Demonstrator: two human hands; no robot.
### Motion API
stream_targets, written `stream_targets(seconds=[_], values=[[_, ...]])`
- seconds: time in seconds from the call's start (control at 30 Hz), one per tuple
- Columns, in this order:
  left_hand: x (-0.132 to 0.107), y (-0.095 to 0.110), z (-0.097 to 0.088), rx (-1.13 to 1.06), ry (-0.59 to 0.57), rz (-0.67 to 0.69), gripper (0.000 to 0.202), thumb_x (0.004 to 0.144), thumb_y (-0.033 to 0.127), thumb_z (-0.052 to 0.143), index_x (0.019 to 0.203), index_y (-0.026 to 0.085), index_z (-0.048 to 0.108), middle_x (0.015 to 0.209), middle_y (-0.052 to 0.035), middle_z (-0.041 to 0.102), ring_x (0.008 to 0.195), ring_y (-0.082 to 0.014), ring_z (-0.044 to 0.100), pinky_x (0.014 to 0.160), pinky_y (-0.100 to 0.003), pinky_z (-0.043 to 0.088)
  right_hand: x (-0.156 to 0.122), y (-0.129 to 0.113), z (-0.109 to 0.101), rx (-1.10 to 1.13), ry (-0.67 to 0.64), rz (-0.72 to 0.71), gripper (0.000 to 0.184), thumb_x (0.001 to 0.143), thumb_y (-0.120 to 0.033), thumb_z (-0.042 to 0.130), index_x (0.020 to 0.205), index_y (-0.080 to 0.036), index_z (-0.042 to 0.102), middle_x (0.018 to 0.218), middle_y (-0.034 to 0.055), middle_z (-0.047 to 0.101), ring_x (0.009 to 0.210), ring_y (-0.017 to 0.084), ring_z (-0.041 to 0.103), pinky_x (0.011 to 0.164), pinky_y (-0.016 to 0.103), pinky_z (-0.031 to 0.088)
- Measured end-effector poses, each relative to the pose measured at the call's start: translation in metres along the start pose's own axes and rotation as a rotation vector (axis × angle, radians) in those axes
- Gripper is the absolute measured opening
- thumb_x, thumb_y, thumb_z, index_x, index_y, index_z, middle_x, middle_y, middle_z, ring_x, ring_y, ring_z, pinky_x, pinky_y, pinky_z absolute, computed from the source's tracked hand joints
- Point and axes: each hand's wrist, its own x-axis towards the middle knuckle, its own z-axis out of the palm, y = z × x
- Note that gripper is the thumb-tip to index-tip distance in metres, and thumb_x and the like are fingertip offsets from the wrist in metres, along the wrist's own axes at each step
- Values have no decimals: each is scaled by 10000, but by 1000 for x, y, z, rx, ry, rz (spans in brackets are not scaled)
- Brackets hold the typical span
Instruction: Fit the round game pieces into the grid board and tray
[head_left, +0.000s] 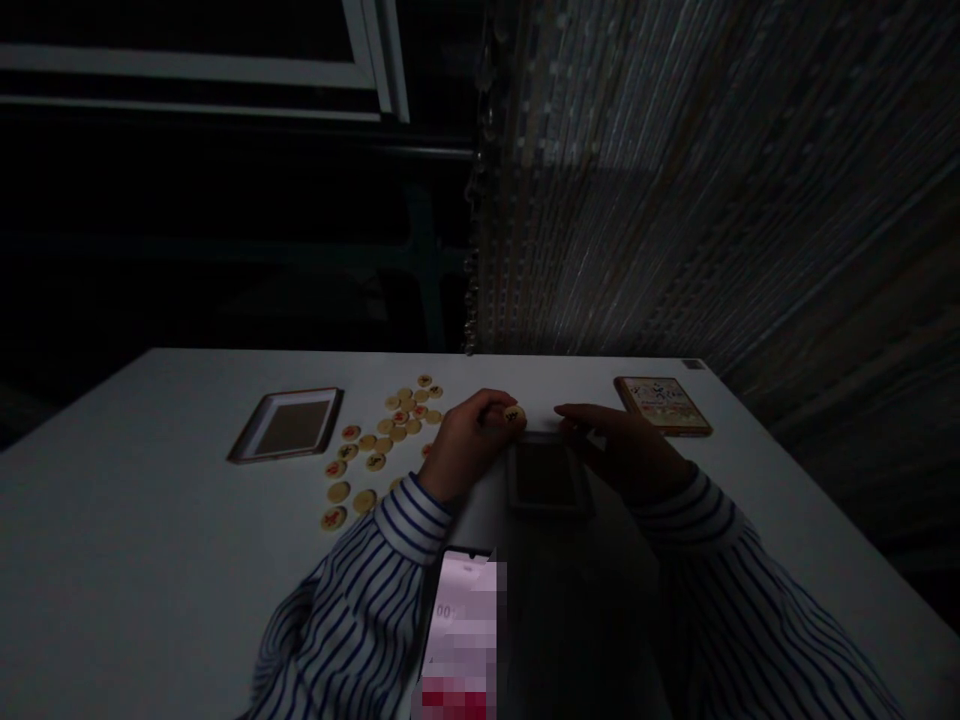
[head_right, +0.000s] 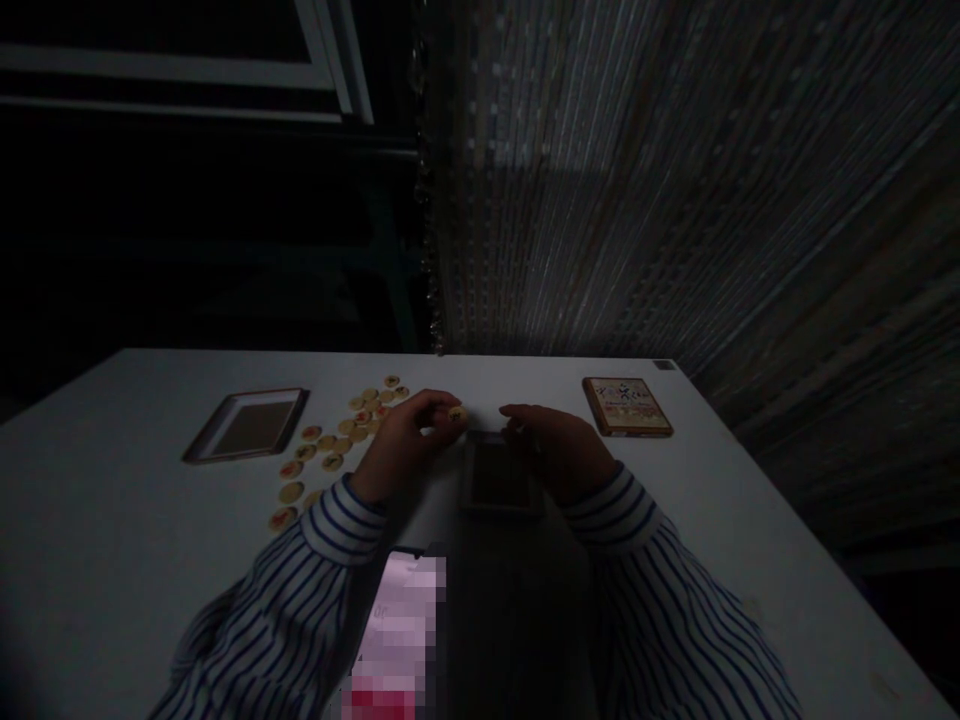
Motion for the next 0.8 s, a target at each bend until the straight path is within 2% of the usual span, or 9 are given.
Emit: stream_targets(seconds=[0.23,0.47,0.8], values=[[0,7,3,-138,-27,-99,165,692,245,610,801,158,522,639,30,547,581,-83,518,547,-202,419,-1,-1,1,-19,-7,3,300,792,-248,460,1070,-193,560,862,64,664,731,160,614,663,304,487],[-1,10,5,-117,-55,-92,118,708,240,602,756,159,530,614,42,527,562,-74,490,512,-186,389,-2,-1,-2,14,-21,-4,305,795,-240,463,1078,-166,550,876,75,657,756,160,610,693,299,486],[-4,8,11,-245,-158,-134,174,722,307,601,791,149,572,728,-28,642,682,-133,601,633,-272,478,-4,3,0,3,-44,-2,329,778,-201,475,1102,-196,530,884,55,658,768,160,613,675,309,488]])
